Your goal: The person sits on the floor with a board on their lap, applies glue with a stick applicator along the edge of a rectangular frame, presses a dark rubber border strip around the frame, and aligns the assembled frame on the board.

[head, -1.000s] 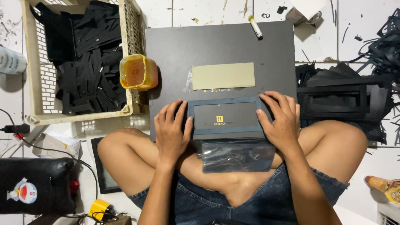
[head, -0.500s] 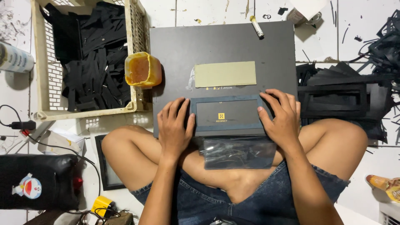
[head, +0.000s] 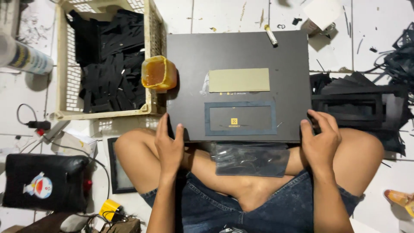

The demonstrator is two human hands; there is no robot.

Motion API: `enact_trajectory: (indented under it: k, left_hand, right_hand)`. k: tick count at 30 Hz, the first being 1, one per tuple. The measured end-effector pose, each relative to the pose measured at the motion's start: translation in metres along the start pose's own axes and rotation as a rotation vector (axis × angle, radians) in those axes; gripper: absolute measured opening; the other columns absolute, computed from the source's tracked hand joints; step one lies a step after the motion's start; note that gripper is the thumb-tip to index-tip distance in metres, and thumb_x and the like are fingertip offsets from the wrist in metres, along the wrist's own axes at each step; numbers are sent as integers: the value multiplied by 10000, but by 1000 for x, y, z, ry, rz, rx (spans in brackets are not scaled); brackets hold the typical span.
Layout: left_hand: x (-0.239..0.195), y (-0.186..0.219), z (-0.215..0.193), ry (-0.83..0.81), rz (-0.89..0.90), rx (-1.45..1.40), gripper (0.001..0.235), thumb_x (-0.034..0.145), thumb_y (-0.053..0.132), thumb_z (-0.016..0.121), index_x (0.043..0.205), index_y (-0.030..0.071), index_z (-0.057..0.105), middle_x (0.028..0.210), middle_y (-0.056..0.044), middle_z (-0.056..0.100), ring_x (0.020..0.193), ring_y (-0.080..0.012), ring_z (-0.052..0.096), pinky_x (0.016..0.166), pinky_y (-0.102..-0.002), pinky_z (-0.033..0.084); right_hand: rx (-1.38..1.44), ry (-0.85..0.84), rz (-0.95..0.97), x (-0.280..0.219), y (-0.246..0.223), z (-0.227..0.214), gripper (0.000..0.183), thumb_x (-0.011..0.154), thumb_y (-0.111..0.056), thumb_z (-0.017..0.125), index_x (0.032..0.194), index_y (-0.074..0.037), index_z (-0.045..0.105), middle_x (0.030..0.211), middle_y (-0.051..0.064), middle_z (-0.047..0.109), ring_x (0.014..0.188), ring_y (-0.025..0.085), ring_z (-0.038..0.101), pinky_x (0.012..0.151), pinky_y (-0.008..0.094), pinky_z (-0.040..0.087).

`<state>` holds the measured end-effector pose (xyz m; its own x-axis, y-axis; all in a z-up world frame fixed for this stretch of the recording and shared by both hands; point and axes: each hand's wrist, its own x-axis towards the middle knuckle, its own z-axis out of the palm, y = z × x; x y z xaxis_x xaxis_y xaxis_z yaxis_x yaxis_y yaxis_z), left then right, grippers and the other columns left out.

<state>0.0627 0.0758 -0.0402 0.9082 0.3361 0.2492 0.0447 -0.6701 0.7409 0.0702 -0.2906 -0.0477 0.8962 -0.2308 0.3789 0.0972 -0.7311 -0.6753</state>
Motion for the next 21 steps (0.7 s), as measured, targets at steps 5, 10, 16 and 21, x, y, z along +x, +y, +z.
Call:
enact_trajectory:
  k: [5, 10, 16, 21]
  left_hand:
    - [14, 3, -8, 122, -3, -5, 517, 931, 163, 649, 1377, -68, 529, 1323, -247, 622, 1144, -379, 625, 976, -412, 497]
    - [63, 21, -15, 314, 135, 50, 662, 908, 178, 748, 1424, -54, 405, 1367, -280, 519, 1229, -425, 542, 1058, -470, 456]
    - [123, 0, 20, 236, 15, 471, 1148, 800, 648, 832, 1531, -26, 259, 1100, -236, 702, 1053, -384, 583, 971, -529, 378]
    - [127, -6, 30, 346, 202, 420, 1051, 784, 370, 917, 1547, 53, 267, 1088, -187, 706, 934, -338, 669, 883, -495, 540]
  right_hand:
    - [95, 30, 45, 2, 10, 7, 250, 965, 78, 660, 1208, 124, 702, 1153, 210, 647, 905, 268, 599, 833, 345, 504]
    - [117, 76, 53, 3, 30, 22, 252, 971, 92, 662, 1220, 115, 689, 1143, 199, 602, 886, 235, 564, 794, 318, 489]
    - [81, 80, 65, 4, 31, 30, 289, 966, 67, 671, 1253, 101, 680, 1159, 197, 552, 870, 239, 515, 782, 329, 465]
    - [29, 93, 87, 7, 17, 28, 357, 950, 85, 657, 1304, 127, 626, 1147, 209, 544, 847, 238, 511, 760, 333, 462]
